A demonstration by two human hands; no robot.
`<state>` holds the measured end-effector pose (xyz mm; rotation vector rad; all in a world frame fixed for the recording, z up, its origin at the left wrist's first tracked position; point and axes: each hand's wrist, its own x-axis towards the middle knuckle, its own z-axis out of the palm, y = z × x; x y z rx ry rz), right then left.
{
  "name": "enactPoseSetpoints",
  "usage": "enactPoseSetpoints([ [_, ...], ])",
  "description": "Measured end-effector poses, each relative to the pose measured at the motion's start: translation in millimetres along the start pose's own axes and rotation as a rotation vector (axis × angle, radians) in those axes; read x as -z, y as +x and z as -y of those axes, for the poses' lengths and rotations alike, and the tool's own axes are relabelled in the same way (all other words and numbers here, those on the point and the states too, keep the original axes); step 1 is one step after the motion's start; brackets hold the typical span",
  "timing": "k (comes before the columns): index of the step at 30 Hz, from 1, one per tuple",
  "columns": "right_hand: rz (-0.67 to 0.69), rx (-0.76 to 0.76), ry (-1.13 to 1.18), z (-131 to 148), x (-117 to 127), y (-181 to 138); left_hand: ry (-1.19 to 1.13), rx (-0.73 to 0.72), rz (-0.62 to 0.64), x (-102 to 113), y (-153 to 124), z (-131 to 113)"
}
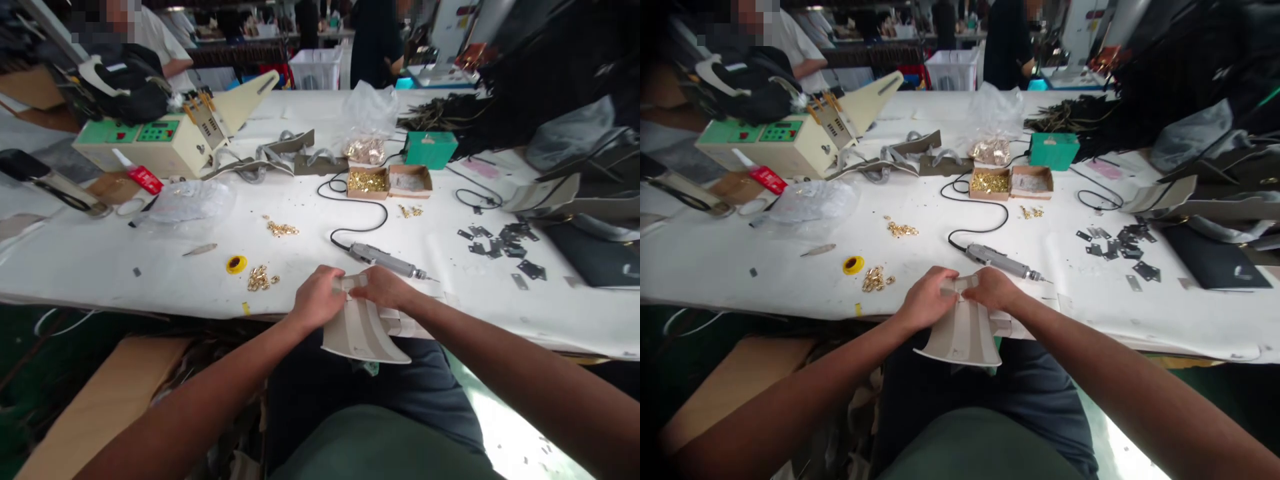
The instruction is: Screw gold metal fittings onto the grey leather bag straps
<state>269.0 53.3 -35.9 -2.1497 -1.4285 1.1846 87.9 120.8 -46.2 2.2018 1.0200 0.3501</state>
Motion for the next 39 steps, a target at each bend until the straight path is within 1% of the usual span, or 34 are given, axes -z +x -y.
enactPoseSetpoints([
  [2, 0.001, 0.017, -0.004, 1.6, 0.7, 0.4, 0.094, -0.095, -0.056, -0.8, -5.8, 1.7],
  [4, -0.002, 0.022, -0.006, 1.8, 1.1, 1.5, 0.149, -0.194, -0.07, -2.7, -10.8, 4.2],
  [6, -0.009, 0.016, -0.013, 1.3, 1.1, 2.6, 0.165, -0.236, -0.077, -4.9, -14.1, 7.1],
  [13, -0.022, 0.059, -0.054, 1.8, 1.6, 0.3, 0.132, -0.22, -0.107, -10.1, -12.5, 16.0],
  [14, -0.045, 0.068, -0.07, 1.0, 3.3, -2.0, 0.126, -0.218, -0.11, -10.4, -12.1, 16.5],
  [16, -0.141, 0.088, -0.089, -3.4, 10.6, -8.3, 0.114, -0.215, -0.114, -10.8, -11.8, 17.3],
  [18, -0.258, 0.106, -0.052, -12.3, 24.7, -15.2, 0.104, -0.214, -0.114, -11.1, -11.9, 17.9],
  [21, -0.395, 0.103, 0.051, -33.6, 57.6, -17.2, 0.087, -0.221, -0.114, -11.5, -11.9, 19.1],
  [24, -0.546, 0.04, 0.036, -59.6, 92.6, 0.7, 0.072, -0.215, -0.119, -11.9, -12.1, 20.1],
  [26, -0.602, -0.013, -0.013, -75.2, 110.7, 22.0, 0.066, -0.206, -0.125, -12.1, -12.5, 20.5],
  [29, -0.635, -0.073, -0.058, -91.8, 129.7, 53.8, 0.068, -0.201, -0.126, -12.6, -13.1, 21.5],
  [32, -0.652, -0.113, -0.081, -103.7, 146.9, 68.5, 0.079, -0.202, -0.124, -13.6, -13.0, 23.2],
  [35, -0.625, -0.124, -0.09, -118.2, 167.0, 59.5, 0.09, -0.211, -0.121, -14.7, -11.4, 25.2],
  [39, -0.557, -0.123, -0.072, -142.8, 186.7, 21.0, 0.108, -0.234, -0.136, -15.8, -8.5, 28.7],
])
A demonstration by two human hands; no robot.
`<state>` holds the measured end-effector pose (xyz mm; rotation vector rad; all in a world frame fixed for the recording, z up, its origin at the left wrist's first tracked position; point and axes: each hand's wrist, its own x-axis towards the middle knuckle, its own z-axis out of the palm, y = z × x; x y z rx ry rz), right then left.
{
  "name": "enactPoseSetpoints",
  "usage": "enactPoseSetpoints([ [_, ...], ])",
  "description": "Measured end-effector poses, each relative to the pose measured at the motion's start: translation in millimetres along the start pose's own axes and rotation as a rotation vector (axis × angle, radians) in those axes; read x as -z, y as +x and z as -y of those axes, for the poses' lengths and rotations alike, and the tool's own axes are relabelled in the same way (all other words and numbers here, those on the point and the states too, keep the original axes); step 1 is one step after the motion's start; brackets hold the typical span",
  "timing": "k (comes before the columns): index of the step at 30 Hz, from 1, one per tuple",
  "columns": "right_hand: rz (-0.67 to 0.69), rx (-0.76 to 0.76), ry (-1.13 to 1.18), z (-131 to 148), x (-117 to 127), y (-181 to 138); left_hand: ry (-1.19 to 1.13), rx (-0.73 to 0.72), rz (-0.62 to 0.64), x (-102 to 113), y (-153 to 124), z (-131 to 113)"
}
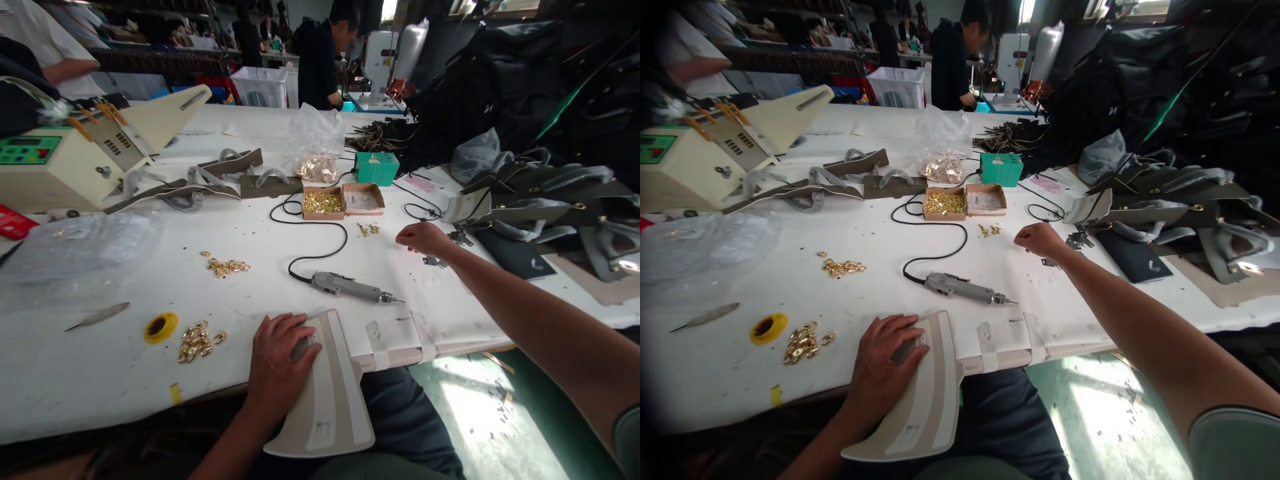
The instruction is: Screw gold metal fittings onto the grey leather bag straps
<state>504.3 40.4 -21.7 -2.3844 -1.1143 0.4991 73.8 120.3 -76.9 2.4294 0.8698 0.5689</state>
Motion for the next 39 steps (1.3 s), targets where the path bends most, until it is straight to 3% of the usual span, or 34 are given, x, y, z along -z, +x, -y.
enactPoseSetpoints([
  [4, 0.054, 0.009, -0.008, -30.7, 18.0, -37.1, 0.026, -0.041, -0.008, -2.3, 0.6, 4.1],
  [10, 0.07, -0.008, -0.064, -63.6, 8.8, -83.9, 0.088, -0.166, -0.082, -7.8, 1.9, 15.6],
  [16, -0.013, 0.062, -0.117, -74.4, -3.6, -89.1, 0.127, -0.284, -0.147, -15.4, 6.9, 34.4],
  [22, -0.007, 0.073, -0.074, -68.4, 5.7, -82.3, 0.123, -0.318, -0.18, -19.2, 9.4, 42.2],
  [28, -0.014, 0.064, 0.111, -42.5, 2.1, -52.0, 0.106, -0.215, -0.111, -10.7, 2.4, 24.8],
  [34, -0.038, 0.009, 0.27, 7.9, -54.5, 17.6, 0.059, -0.089, -0.058, -6.2, -2.7, 9.7],
  [39, -0.083, -0.034, 0.249, 36.9, -91.0, 57.7, 0.026, -0.051, -0.068, -5.4, -4.4, 4.6],
])
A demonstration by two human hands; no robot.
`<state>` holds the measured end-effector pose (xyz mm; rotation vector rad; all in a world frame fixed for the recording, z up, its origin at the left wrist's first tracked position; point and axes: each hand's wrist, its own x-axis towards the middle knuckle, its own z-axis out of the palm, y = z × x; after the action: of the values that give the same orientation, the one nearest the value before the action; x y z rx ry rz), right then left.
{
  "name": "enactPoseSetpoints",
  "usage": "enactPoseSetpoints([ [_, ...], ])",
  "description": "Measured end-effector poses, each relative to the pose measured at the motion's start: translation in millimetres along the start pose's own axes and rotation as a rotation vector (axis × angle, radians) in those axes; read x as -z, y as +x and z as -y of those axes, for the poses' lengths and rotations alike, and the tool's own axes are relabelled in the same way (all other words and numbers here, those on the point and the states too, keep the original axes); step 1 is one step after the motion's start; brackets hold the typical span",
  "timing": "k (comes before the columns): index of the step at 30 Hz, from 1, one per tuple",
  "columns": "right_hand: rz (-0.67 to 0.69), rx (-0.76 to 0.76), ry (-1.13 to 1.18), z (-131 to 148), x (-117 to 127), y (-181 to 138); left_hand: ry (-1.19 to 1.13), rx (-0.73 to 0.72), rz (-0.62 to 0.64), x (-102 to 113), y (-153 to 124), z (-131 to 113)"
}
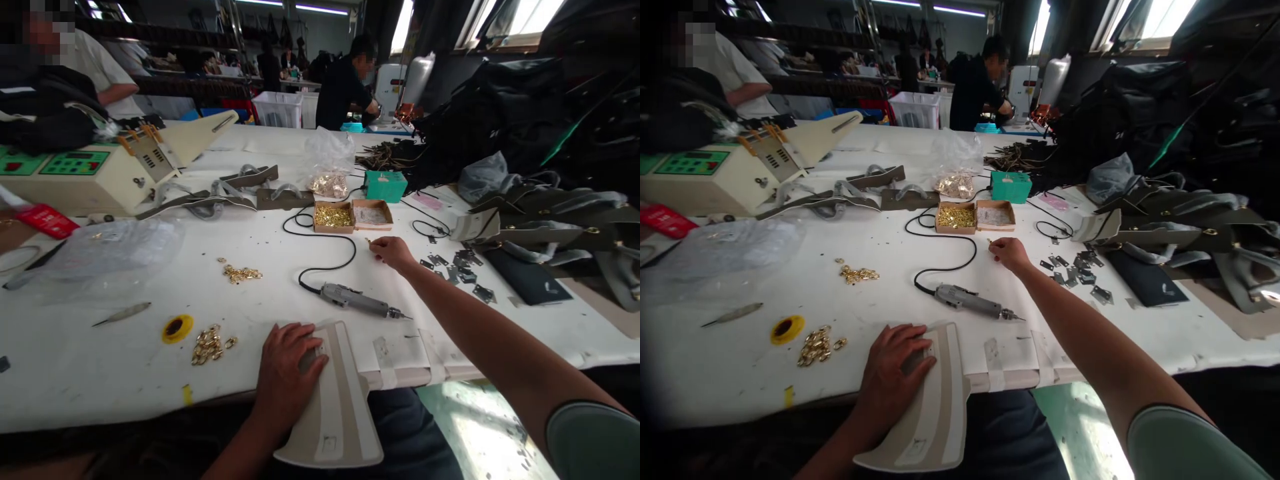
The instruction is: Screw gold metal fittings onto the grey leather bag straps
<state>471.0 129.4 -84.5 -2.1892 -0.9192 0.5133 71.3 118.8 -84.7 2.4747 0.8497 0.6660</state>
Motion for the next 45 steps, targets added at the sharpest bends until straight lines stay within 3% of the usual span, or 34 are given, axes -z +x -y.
enactPoseSetpoints([
  [4, -0.009, -0.015, -0.122, 5.7, -8.3, 7.4, -0.014, 0.02, 0.007, 0.3, -0.1, -2.4],
  [15, -0.022, -0.087, -0.469, 33.1, -2.2, 1.6, -0.032, 0.036, 0.012, 1.4, -1.3, -4.2],
  [23, -0.022, -0.107, -0.517, 34.2, 2.9, 7.5, -0.041, 0.052, 0.01, 2.8, -1.7, -8.1],
  [29, -0.043, -0.029, -0.599, 34.3, 0.4, 1.1, -0.062, 0.06, 0.011, 2.9, -2.2, -8.0],
  [36, 0.022, 0.095, -0.642, 32.2, 4.7, -2.9, -0.082, 0.079, 0.012, 5.0, -1.4, -10.6],
  [45, 0.139, 0.118, -0.602, 24.6, 16.3, -18.5, -0.112, 0.096, 0.028, 5.3, -2.4, -13.7],
])
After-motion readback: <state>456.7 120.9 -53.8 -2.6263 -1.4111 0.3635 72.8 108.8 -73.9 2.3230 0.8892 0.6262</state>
